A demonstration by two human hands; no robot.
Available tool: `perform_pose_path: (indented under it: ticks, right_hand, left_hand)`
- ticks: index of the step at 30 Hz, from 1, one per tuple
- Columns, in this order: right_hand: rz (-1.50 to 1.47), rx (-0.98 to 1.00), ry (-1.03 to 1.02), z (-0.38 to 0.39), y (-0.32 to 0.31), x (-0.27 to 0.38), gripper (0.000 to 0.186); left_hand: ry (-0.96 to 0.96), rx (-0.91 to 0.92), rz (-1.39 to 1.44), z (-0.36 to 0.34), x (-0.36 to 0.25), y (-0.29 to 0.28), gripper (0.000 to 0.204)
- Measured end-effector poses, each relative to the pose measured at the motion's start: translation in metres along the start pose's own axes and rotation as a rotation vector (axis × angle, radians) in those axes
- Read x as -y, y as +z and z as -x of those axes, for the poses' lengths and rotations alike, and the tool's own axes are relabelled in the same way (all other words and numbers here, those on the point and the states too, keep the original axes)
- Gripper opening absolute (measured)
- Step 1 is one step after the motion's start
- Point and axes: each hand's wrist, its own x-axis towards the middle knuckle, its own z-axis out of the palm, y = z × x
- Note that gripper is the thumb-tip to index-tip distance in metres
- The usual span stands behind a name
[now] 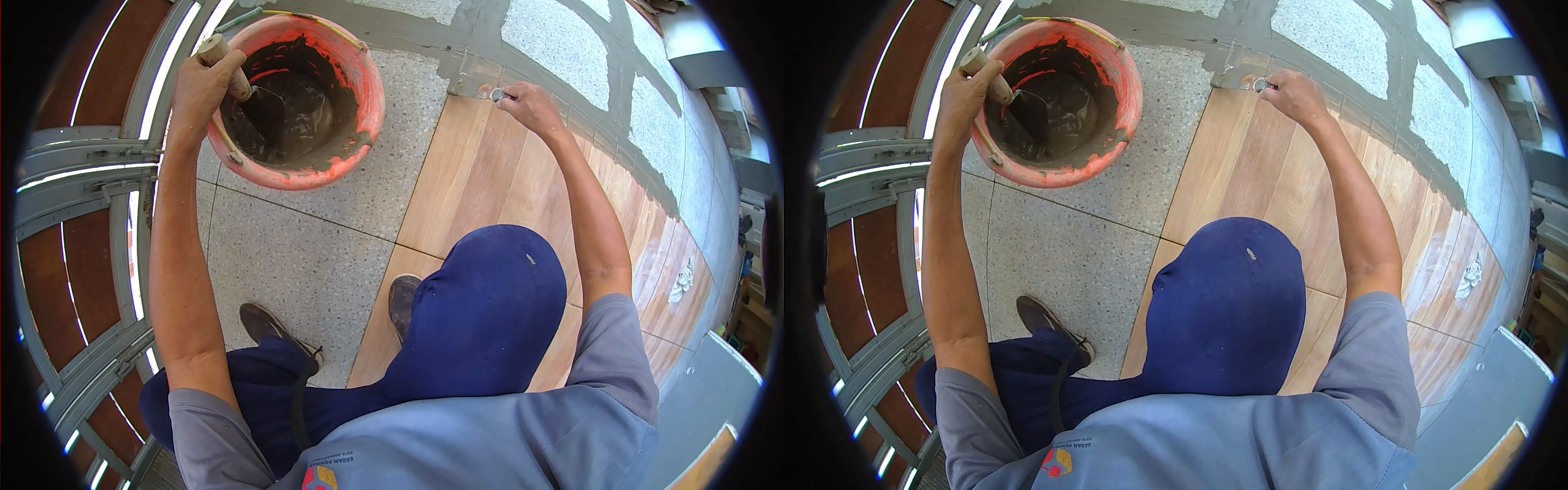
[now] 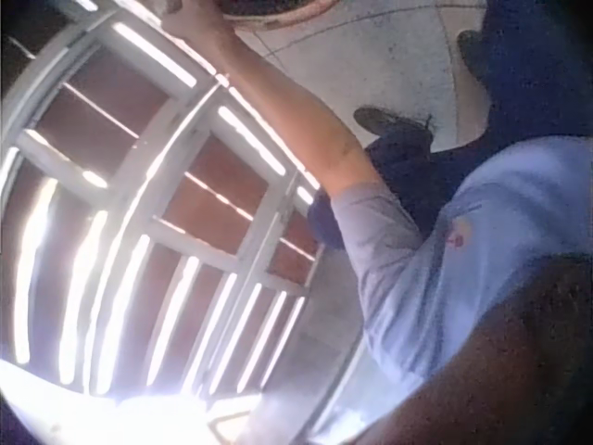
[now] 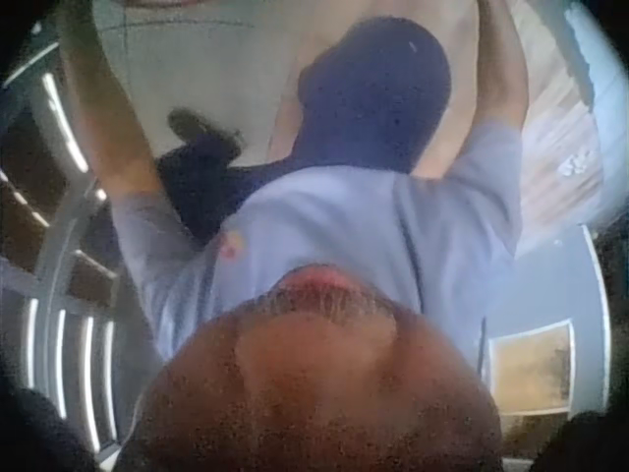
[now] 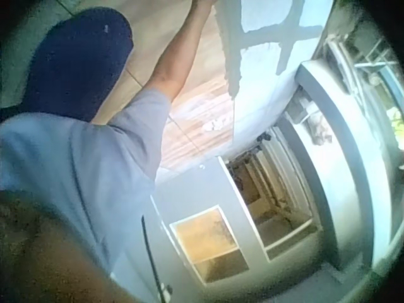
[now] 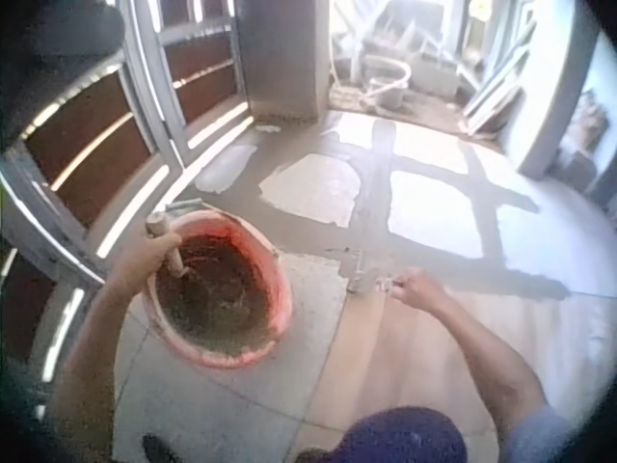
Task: Apply grout to the gaps between floor tiles using a trowel.
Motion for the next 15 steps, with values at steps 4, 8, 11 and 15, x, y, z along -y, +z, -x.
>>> perform_pose_path:
  ticks: [4, 8, 11, 15]
  right_hand:
    - [0.083, 0.062, 0.023, -0.013, 0.0, 0.002, 0.027]
    - [0.11, 0.09, 0.032, -0.015, -0.002, 0.004, 0.027]
    - [0.133, 0.112, 0.019, -0.01, -0.001, 0.006, 0.026]
    - [0.097, 0.047, -0.004, -0.001, 0.002, 0.011, 0.026]
  left_hand:
    - [0.034, -0.009, 0.009, -0.003, 0.007, 0.0, 0.053]
    - [0.041, -0.044, -0.022, -0.005, 0.011, 0.001, 0.053]
    - [0.049, -0.017, 0.042, -0.005, 0.011, 0.002, 0.05]
    - [0.041, -0.018, 0.036, -0.005, 0.007, 0.003, 0.049]
